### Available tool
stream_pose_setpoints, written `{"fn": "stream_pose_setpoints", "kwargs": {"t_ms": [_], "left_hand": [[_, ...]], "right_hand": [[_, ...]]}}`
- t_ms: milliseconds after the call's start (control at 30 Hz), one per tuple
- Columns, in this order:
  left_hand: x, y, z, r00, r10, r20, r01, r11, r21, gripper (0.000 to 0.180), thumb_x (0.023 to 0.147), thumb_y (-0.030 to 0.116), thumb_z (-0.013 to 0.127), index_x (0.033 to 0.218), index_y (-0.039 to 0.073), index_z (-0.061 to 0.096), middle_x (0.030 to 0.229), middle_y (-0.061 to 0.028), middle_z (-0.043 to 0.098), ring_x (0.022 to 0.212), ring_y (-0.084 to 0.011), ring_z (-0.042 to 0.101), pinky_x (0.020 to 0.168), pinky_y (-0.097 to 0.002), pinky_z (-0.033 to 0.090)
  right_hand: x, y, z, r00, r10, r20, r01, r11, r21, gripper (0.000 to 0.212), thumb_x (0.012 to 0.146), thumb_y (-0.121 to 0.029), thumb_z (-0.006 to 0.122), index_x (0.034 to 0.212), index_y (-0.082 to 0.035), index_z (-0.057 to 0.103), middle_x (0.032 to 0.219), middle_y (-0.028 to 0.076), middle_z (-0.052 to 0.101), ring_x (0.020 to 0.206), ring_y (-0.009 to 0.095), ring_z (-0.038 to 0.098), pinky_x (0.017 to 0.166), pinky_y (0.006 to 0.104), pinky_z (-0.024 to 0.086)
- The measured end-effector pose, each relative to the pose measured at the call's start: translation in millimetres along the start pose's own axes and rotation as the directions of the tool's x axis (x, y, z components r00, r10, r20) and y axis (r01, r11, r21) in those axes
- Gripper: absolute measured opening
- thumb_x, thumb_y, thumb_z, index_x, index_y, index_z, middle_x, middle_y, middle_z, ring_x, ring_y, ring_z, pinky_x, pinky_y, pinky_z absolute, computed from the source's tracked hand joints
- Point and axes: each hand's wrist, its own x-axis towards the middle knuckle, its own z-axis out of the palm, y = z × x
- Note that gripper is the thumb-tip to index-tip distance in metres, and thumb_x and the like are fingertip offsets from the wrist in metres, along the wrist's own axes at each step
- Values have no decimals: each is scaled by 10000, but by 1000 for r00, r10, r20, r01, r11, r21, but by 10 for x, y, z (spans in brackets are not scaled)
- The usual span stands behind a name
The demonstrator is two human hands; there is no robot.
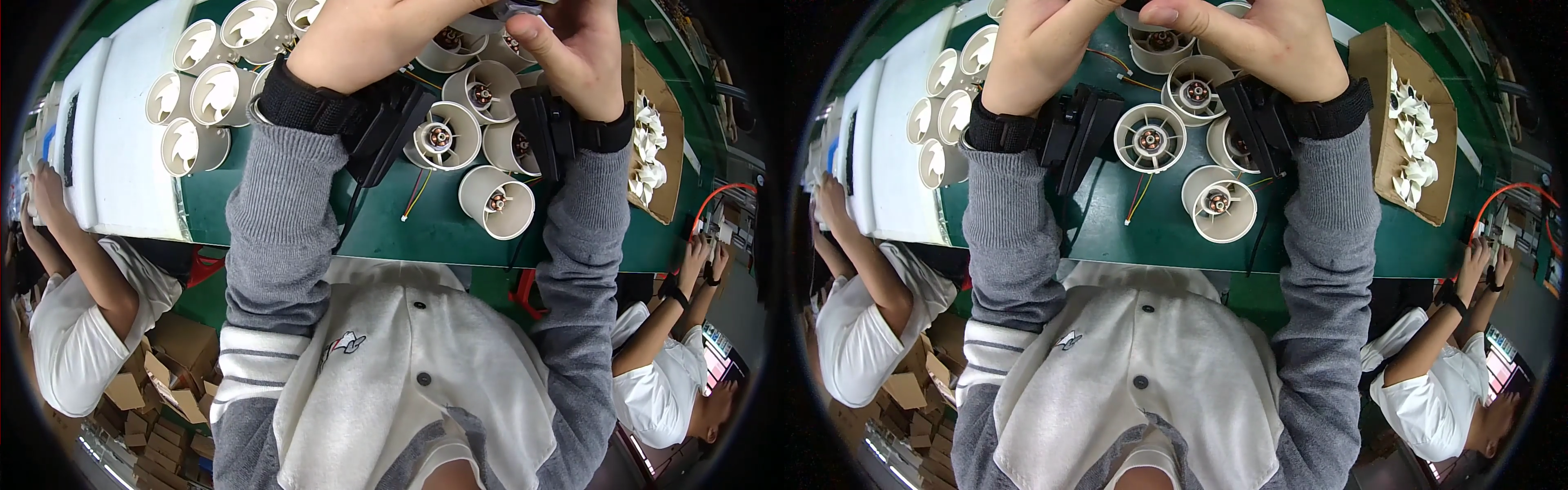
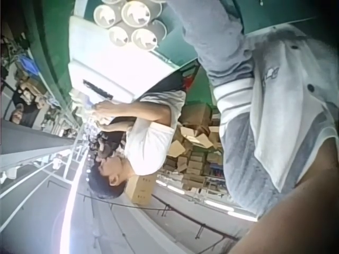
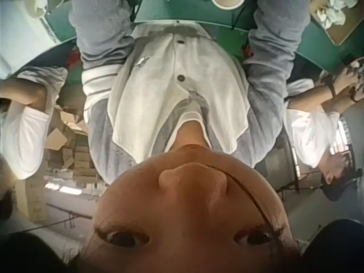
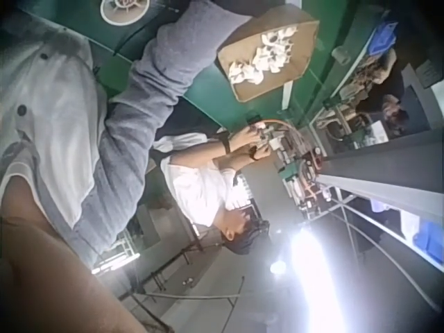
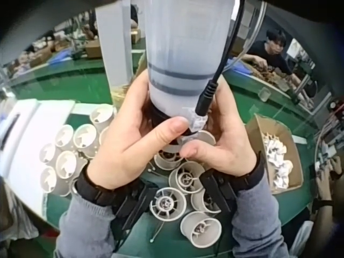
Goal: The person picks up fan blades from a box and inserts them into fan housings before pressing them down with a handheld tool. They repeat this process for several units, occasionally moving housings to reach others on the table.
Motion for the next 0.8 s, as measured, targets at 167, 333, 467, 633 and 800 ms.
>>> {"fn": "stream_pose_setpoints", "kwargs": {"t_ms": [167, 333, 467, 633, 800], "left_hand": [[1, -15, -24, 1000, 1, 24, -1, 1000, -2, 660, 894, 156, 609, 1396, -27, 221, 1249, -120, 455, 1108, -177, 472, 904, -279, 420], [7, -14, -15, 1000, 8, 23, -8, 1000, -12, 657, 892, 155, 611, 1391, -29, 226, 1252, -124, 456, 1124, -184, 468, 928, -286, 407], [1, -17, -11, 1000, 10, 16, -10, 1000, -29, 658, 890, 153, 613, 1391, -31, 227, 1254, -126, 454, 1130, -188, 467, 939, -289, 399], [4, -8, -22, 1000, 9, 20, -9, 1000, -16, 660, 888, 143, 614, 1392, -31, 225, 1259, -131, 450, 1135, -192, 466, 945, -291, 394], [11, 0, -22, 1000, 4, 17, -4, 1000, -3, 658, 889, 141, 611, 1392, -32, 225, 1267, -136, 446, 1135, -193, 467, 951, -296, 390]], "right_hand": [[7, 2, -17, 1000, -15, 17, 16, 998, -61, 1092, 710, -222, 811, 1458, -6, 45, 1413, 126, 335, 1280, 215, 371, 1033, 318, 311], [-4, -5, 4, 1000, 18, -9, -18, 1000, 4, 1092, 710, -217, 811, 1460, -10, 45, 1417, 123, 330, 1284, 213, 366, 1036, 319, 306], [-9, 10, 2, 1000, 18, -8, -18, 1000, -2, 1092, 710, -217, 811, 1461, -13, 45, 1420, 120, 326, 1287, 212, 361, 1038, 319, 302], [-16, 7, -9, 1000, 25, -4, -25, 999, -22, 1088, 712, -221, 810, 1462, -15, 50, 1425, 114, 319, 1291, 210, 354, 1040, 318, 299], [-19, 9, -11, 999, 32, -9, -32, 999, -16, 1086, 709, -228, 812, 1463, -17, 59, 1426, 114, 317, 1291, 211, 353, 1038, 319, 300]]}}
